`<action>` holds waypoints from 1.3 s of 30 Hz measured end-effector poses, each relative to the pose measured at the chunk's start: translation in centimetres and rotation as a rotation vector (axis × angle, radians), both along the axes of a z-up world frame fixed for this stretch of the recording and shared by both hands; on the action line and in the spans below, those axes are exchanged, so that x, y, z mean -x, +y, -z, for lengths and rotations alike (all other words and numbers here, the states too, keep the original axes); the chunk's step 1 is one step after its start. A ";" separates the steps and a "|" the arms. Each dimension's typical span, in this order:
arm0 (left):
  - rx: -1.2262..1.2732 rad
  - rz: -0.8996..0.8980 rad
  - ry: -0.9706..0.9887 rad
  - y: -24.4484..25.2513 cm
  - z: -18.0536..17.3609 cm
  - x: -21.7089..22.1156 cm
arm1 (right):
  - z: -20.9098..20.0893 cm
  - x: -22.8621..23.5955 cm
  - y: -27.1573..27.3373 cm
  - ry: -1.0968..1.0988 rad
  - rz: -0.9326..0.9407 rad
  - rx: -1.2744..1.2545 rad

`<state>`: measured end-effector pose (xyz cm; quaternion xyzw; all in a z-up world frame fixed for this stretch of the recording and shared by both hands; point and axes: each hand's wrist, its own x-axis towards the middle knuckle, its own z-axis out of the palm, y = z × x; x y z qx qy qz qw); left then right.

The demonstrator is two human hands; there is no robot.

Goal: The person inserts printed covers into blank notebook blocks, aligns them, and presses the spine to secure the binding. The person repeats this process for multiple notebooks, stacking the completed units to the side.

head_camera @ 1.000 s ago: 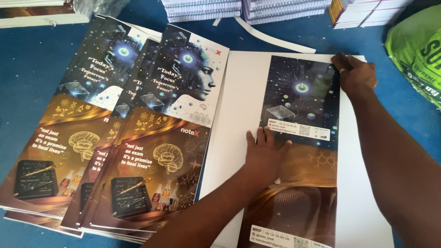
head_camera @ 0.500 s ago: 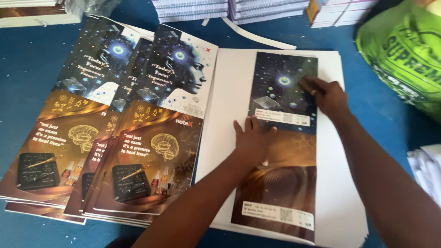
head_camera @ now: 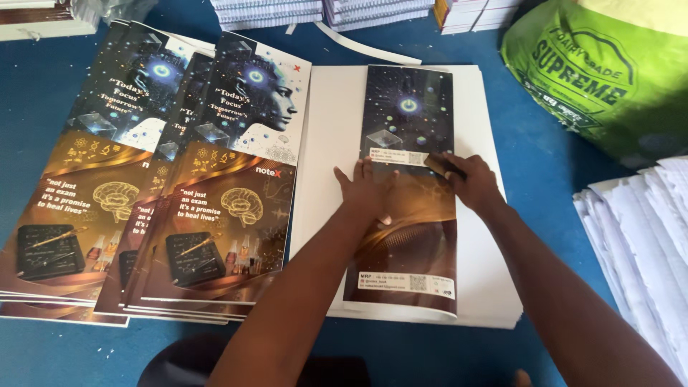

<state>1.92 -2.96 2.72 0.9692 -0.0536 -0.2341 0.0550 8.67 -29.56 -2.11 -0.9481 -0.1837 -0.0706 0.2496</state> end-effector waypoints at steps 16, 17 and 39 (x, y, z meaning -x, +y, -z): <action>-0.041 -0.041 -0.070 -0.7 0.8 0.0 | -1.6 9.6 -1.2 0.119 -0.049 0.018; -0.040 -0.047 -0.051 -0.7 0.7 -0.1 | -1.6 9.8 -1.2 0.126 -0.044 0.013; -0.024 -0.097 -0.068 0.7 0.4 -4.0 | -1.6 4.6 -1.0 0.198 -0.026 0.025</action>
